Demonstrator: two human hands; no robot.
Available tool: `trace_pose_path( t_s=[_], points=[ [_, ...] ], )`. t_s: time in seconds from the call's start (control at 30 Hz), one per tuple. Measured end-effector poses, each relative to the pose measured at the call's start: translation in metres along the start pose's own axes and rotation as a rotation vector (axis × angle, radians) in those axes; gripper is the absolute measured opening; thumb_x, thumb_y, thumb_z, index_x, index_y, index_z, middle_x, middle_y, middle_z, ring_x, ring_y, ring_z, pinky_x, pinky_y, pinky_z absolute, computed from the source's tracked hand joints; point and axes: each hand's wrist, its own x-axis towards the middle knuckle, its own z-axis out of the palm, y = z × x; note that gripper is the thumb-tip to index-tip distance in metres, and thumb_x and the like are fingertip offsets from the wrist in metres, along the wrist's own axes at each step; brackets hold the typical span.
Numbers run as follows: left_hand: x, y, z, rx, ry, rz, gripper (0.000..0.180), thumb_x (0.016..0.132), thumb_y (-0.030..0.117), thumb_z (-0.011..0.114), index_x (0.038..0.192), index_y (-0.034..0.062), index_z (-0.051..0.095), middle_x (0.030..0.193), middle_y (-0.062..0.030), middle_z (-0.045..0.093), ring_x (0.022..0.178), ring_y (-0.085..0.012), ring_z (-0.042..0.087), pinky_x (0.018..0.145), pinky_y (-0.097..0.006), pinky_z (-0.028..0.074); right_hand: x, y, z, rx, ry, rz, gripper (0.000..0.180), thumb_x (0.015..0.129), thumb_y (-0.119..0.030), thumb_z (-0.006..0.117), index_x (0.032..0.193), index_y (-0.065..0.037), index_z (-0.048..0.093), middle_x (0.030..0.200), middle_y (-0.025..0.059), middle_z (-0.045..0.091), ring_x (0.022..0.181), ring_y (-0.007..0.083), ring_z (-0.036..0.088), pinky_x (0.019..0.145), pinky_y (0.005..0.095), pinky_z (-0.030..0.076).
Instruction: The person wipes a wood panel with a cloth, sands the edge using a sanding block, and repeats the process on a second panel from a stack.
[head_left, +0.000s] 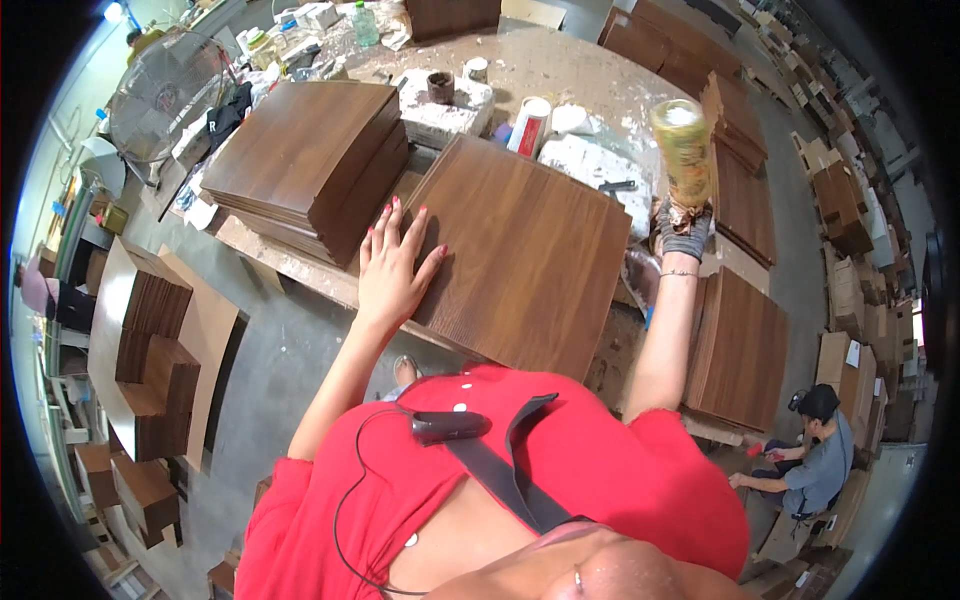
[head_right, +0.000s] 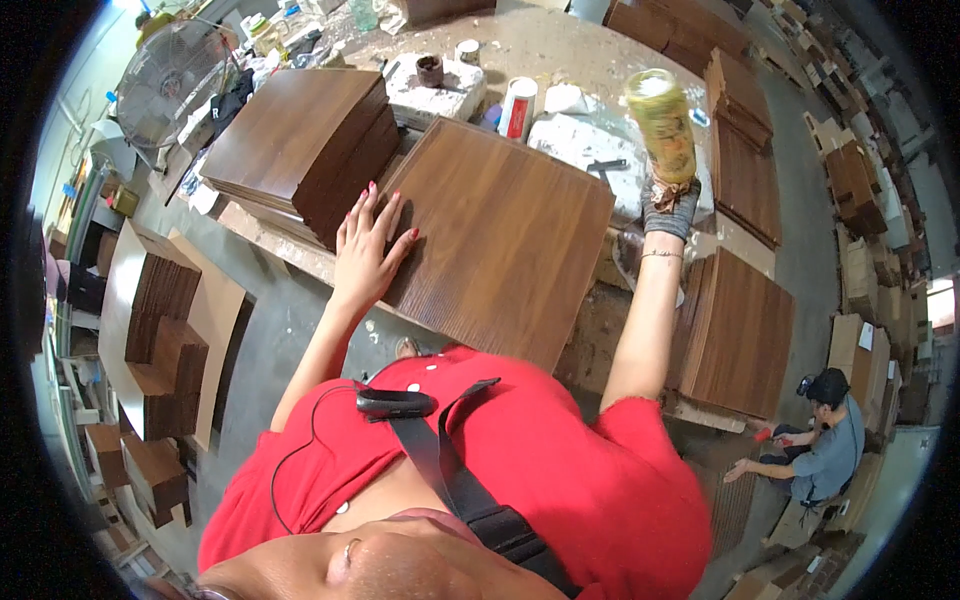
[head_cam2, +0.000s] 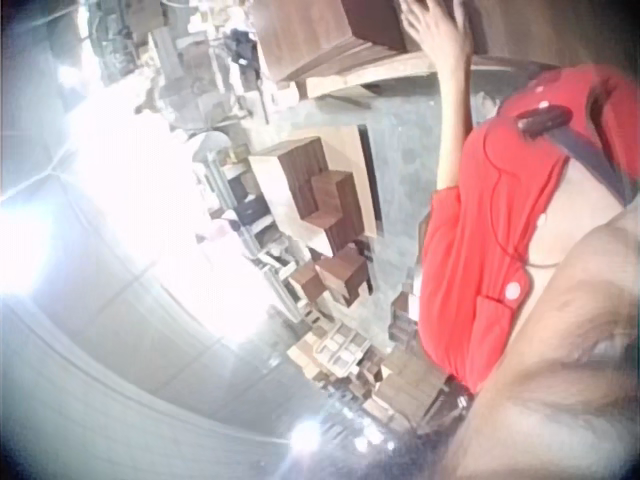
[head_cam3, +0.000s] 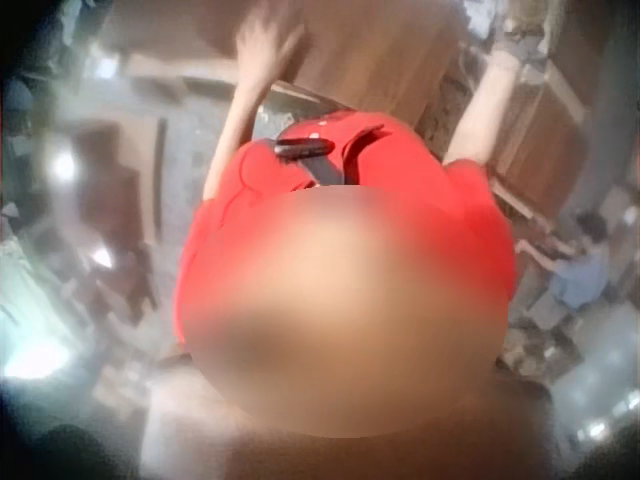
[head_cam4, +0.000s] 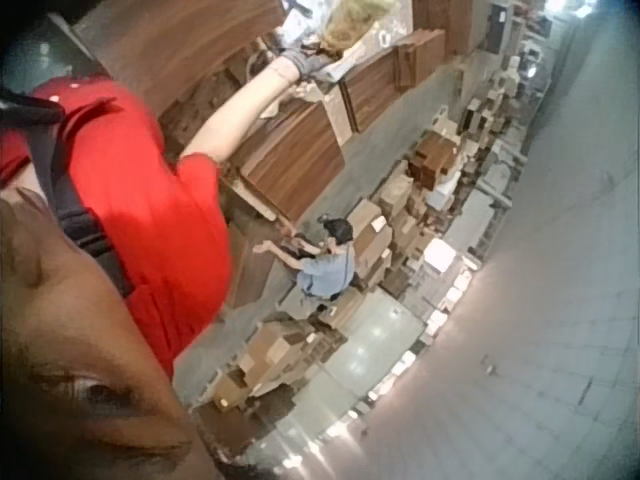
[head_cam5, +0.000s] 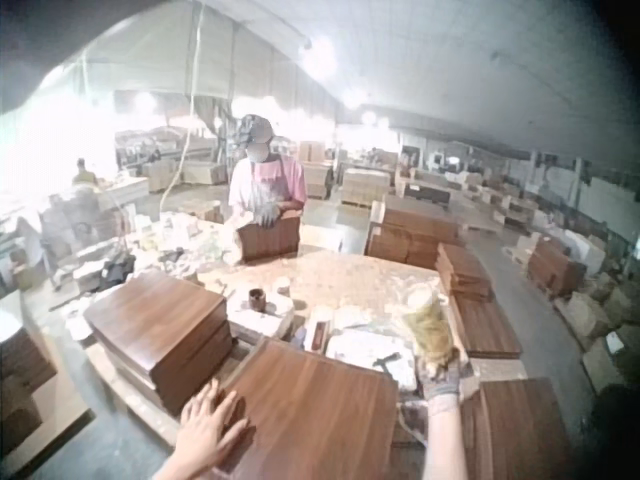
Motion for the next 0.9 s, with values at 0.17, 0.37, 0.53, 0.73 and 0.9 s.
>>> trace_pose_path(
  t_s=[0.17,0.37,0.53,0.73,0.9],
  points=[
    [-0.001,-0.002,0.006,0.054,-0.024,0.031,0.062,0.1,0.049,0.052,0.151,0.014,0.044,0.159,-0.0178,0.034,0.147,-0.0325,0.031,0.117,-0.044,0.025,0.003,-0.023,-0.02,-0.664,-0.175,-0.339,0.032,0.098,-0.024,0.051,0.121,-0.004,0.06,0.115,0.0129,0.065,0.105,0.0238,0.064,0.091,0.0379,0.055],
    [0.001,0.002,0.005,0.044,-0.034,0.02,0.062,0.099,0.051,0.052,0.147,0.011,0.049,0.156,-0.0197,0.038,0.141,-0.0343,0.04,0.115,-0.046,0.031,-0.005,-0.124,0.043,-1.176,-0.274,-0.737,0.034,0.096,-0.032,0.054,0.113,-0.003,0.06,0.102,0.012,0.067,0.097,0.0202,0.066,0.084,0.0353,0.054],
    [-0.002,0.002,0.004,0.049,-0.055,-0.004,0.063,0.1,0.051,0.052,0.15,0.0132,0.046,0.159,-0.0161,0.034,0.143,-0.0318,0.038,0.112,-0.043,0.034,-0.015,-0.132,0.042,-0.444,-0.064,-0.29,0.042,0.099,-0.04,0.05,0.115,-0.003,0.06,0.111,0.0147,0.064,0.108,0.0257,0.062,0.093,0.0406,0.054],
    [-0.003,0.003,0.003,0.062,-0.036,-0.006,0.062,0.1,0.05,0.051,0.149,0.0122,0.046,0.159,-0.0159,0.035,0.142,-0.0313,0.039,0.113,-0.043,0.034,-0.032,-0.066,0.078,-0.716,-0.358,-0.48,0.03,0.101,-0.028,0.049,0.11,-0.003,0.062,0.104,0.0106,0.067,0.084,0.0214,0.068,0.077,0.0355,0.06],
    [-0.003,0.005,0.001,0.07,-0.056,-0.017,0.063,0.1,0.051,0.051,0.15,0.0126,0.046,0.159,-0.0157,0.035,0.142,-0.0316,0.038,0.114,-0.043,0.032,0.03,0.021,0.103,-1.321,-0.441,-0.573,0.031,0.091,-0.031,0.065,0.105,-0.003,0.064,0.087,0.0144,0.063,0.065,0.0225,0.057,0.055,0.0337,0.048]
  ],
)
